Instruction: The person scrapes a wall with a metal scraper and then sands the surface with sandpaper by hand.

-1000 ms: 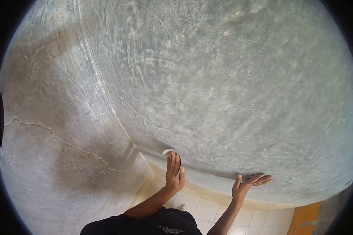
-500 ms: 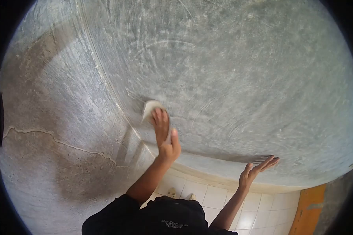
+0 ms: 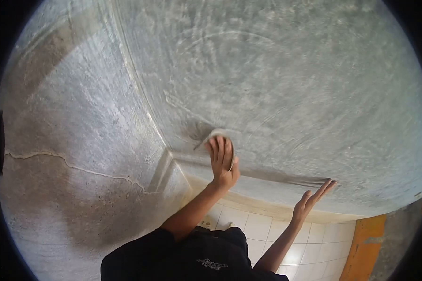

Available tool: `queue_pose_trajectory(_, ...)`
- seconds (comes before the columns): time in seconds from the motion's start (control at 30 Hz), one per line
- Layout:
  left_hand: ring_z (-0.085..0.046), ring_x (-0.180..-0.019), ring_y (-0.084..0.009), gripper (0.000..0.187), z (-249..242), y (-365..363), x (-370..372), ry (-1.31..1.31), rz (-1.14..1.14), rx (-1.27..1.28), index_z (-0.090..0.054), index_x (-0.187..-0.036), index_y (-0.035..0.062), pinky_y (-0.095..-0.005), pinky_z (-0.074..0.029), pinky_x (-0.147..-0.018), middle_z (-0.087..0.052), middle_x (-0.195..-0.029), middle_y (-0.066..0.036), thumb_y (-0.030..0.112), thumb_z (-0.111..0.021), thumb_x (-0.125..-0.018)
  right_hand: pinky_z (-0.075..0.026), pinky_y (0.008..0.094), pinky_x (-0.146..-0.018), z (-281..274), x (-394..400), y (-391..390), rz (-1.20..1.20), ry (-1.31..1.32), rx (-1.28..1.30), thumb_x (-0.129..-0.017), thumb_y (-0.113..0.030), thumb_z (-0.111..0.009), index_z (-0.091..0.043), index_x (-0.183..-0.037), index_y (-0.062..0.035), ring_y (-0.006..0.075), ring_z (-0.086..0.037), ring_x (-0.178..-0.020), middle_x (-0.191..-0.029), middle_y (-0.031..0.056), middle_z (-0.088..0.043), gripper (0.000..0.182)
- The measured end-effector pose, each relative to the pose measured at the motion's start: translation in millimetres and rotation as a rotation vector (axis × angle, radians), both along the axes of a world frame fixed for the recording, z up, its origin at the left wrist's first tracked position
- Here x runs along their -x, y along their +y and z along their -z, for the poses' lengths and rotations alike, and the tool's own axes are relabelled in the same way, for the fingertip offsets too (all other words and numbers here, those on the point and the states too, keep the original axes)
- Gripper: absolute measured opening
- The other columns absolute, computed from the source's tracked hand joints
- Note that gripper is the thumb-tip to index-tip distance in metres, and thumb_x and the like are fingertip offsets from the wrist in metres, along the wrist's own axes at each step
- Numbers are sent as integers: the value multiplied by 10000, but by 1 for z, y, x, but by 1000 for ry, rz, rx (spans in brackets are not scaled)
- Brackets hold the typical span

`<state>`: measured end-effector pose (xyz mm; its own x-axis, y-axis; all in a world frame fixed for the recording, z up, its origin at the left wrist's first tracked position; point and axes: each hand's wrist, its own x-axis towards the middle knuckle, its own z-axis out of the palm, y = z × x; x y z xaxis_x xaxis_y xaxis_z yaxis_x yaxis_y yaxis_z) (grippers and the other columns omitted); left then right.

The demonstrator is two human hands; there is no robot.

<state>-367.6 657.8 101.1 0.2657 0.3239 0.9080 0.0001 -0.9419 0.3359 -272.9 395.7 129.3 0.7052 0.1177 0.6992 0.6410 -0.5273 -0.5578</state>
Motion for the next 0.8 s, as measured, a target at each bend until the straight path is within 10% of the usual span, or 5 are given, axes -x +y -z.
queue_pose_trajectory(0.2,-62,-1418,-475,502,-75,-14,9,-243,159,5,-293,-1438,-51,-629,-44,-1105,-166,-1521,-289,190,-359,-1003,-19,558,-1146,10,-4,8,31,8,-12,-923,-672,-288,-49,-1525,-147,335,95,-1447,-1577,136,94,834)
queue_pose_trajectory(0.33,-210,-1362,-528,495,68,-26,-6,99,17,56,-359,-1393,-78,-650,-142,-1080,-246,-1477,-320,110,-442,-943,-14,553,-1147,14,-5,2,23,31,34,-925,-670,-288,-31,-1525,-151,328,110,-1446,-1575,133,116,834)
queue_pose_trajectory(0.4,-373,-1267,-497,647,132,-41,8,197,56,128,-427,-1364,-32,-632,-255,-1053,-352,-1426,-268,62,-565,-739,-9,551,-1147,14,-6,2,11,61,28,-926,-669,-288,-23,-1524,-152,325,113,-1446,-1574,131,125,834)
queue_pose_trajectory(0.53,-384,-1251,-486,641,169,-70,33,272,138,177,-426,-1362,-33,-623,-287,-1034,-346,-1424,-274,58,-564,-742,-2,548,-1147,14,-7,4,13,43,33,-925,-670,-286,-15,-1524,-156,322,124,-1444,-1572,128,139,835)
queue_pose_trajectory(0.8,-37,-1416,-476,521,-17,-25,-14,-32,-10,115,-296,-1401,-112,-592,-38,-1114,-128,-1526,-286,212,-350,-997,22,574,-1131,31,-24,-8,-27,12,56,-920,-674,-296,25,-1521,-157,338,165,-1433,-1559,146,184,855)
